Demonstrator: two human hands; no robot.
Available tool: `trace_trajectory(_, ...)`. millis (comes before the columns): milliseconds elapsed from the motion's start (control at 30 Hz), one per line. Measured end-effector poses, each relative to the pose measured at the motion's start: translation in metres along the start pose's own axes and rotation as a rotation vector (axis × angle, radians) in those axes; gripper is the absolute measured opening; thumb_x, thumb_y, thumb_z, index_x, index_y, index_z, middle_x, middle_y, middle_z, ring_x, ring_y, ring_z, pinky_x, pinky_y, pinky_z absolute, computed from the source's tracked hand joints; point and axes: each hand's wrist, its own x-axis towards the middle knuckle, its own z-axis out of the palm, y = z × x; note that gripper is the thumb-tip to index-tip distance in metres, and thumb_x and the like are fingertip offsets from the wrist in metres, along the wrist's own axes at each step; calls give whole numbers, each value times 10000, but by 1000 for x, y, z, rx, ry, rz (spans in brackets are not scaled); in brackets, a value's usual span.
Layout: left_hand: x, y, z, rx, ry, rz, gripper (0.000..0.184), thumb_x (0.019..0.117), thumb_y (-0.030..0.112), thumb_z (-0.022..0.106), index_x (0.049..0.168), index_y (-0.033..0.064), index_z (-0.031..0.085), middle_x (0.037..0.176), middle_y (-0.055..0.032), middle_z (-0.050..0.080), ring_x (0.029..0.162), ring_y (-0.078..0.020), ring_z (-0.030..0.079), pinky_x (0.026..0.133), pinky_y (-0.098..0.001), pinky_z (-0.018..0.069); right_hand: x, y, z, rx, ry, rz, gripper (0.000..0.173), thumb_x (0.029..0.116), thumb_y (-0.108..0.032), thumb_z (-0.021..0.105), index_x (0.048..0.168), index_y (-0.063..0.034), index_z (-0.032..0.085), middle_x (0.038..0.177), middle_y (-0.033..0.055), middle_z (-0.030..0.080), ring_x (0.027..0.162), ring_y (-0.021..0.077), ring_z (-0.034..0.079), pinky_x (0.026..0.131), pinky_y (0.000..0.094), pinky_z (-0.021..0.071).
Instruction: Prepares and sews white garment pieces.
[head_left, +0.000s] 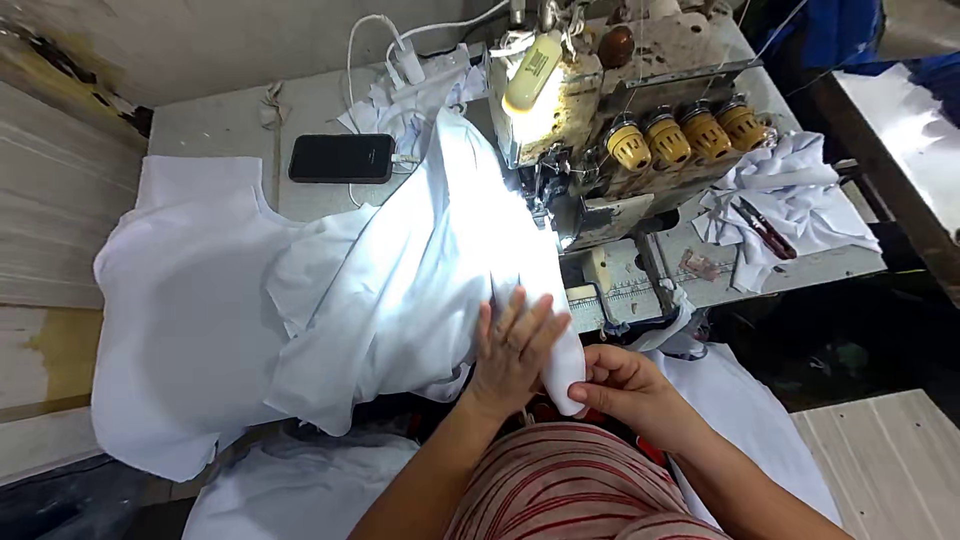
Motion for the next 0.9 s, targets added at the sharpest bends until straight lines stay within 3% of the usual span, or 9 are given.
trace_trajectory(100,31,-26,11,96,16,33,325,1057,175,430,1355,230,547,1443,-7,573,1520,-181,300,1246,-521,5,15,-1,-1,-73,82,-43,243,907,-79,745,1136,-112,670,884,-57,750,762,42,712,706,223,608)
trace_trajectory(200,62,-43,-7,-4,-6,147,252,979,73,573,1125,198,738,1191,-32,745,1321,-211,577,1184,-540,243,39,-5,-8,-193,174,-117,331,859,-37,761,1118,-114,569,811,-96,719,704,24,694,675,220,598)
trace_trajectory(267,84,-47,-27,-57,-93,271,245,934,-2,590,961,146,784,1022,-54,788,1088,-229,716,1013,-502,442,54,-10,-12,-303,211,-188,301,849,-41,772,1063,-108,572,801,-110,701,695,3,679,673,202,593)
trace_trajectory(433,113,-72,-43,-139,-292,415,246,948,5,574,907,112,791,1014,-43,788,996,-179,741,887,-370,553,89,-20,-25,-652,218,-399,113,928,-113,697,974,-12,716,831,-39,710,724,-32,643,692,156,556)
trace_trajectory(500,121,-83,-39,-134,-296,400,224,936,39,584,913,111,795,1018,-50,786,839,-185,727,677,-347,530,99,-21,-30,-787,210,-440,186,978,-137,635,1045,0,741,868,9,732,747,-10,666,712,173,572)
trace_trajectory(667,141,-104,-35,-115,-350,326,229,934,109,583,1015,90,796,1076,-92,771,1020,-255,735,845,-423,574,102,-24,-33,-997,165,-387,342,1047,-238,553,1302,-53,685,938,60,747,758,66,693,727,250,594)
trace_trajectory(733,149,-103,-36,-95,-360,211,270,942,218,558,990,96,795,988,-92,767,939,-264,731,767,-460,562,98,-23,-34,-1025,140,-360,369,1049,-250,548,1347,-61,656,929,69,746,767,94,701,740,277,599)
trace_trajectory(833,159,-92,-37,-65,-343,-55,264,946,249,568,903,66,754,894,-119,733,890,-287,707,757,-496,534,92,-25,-30,-1015,71,-358,370,1047,-235,551,1339,-28,641,908,67,734,758,85,683,725,254,584)
trace_trajectory(900,155,-92,-31,-13,-309,-193,240,971,152,570,1065,23,749,1028,-173,733,1026,-337,699,901,-509,540,88,-27,-23,-993,11,-389,327,1046,-202,552,1285,-15,672,985,74,738,803,73,683,746,233,580)
